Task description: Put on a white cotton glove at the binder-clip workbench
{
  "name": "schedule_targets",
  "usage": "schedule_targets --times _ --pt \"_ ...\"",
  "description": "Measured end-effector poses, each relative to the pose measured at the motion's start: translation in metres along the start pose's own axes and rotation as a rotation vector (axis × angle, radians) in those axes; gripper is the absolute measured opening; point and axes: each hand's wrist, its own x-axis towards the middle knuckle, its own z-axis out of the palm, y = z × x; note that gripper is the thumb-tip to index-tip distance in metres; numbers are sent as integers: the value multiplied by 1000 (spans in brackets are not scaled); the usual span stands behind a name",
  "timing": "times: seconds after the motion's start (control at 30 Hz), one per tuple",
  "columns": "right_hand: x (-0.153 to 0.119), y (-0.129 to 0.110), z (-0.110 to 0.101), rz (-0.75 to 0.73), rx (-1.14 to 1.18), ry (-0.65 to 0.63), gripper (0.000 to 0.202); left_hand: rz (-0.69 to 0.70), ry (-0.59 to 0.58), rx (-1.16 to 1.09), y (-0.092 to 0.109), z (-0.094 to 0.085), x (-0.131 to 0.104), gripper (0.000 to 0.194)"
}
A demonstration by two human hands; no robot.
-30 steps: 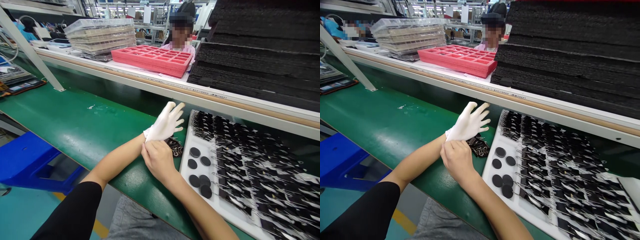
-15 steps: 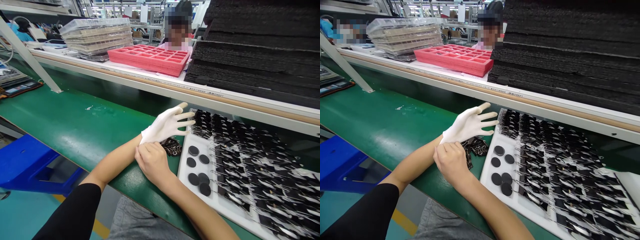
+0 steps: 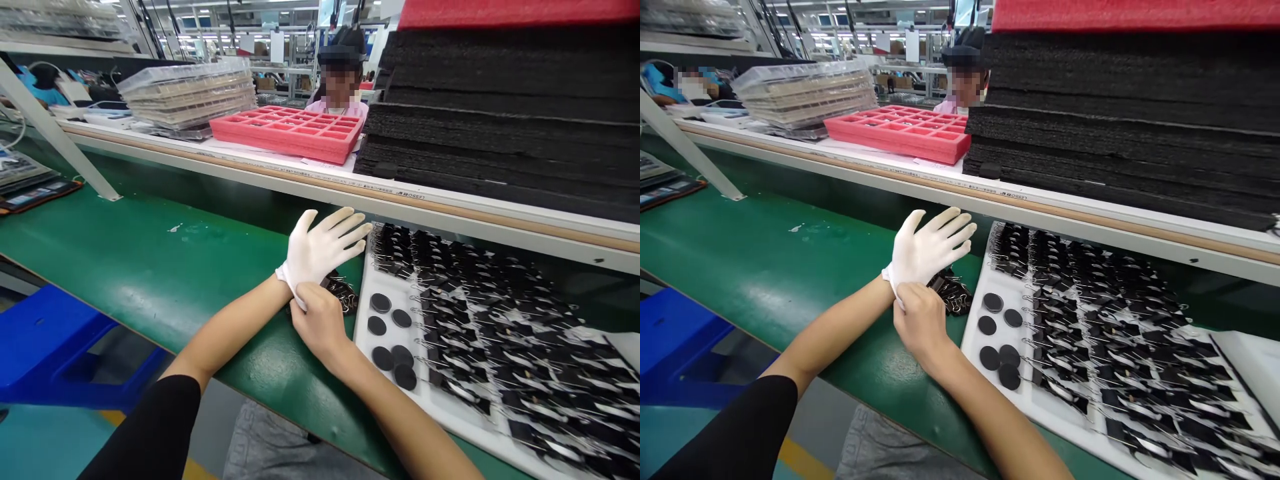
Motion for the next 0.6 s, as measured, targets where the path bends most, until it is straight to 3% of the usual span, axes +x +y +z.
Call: schedule_targets --times 0.13,0.33,0.47,0.6 --pt "0 8 -1 -2 -95 72 26 56 -2 1 2 0 -2 39" --pt "1 14 1 415 163 267 24 125 -24 13 7 8 -7 40" --pt "2 16 15 610 295 387 11 140 -77 13 9 15 -16 44" --pt "14 16 35 616 554 323 29 93 -40 91 12 20 -22 54"
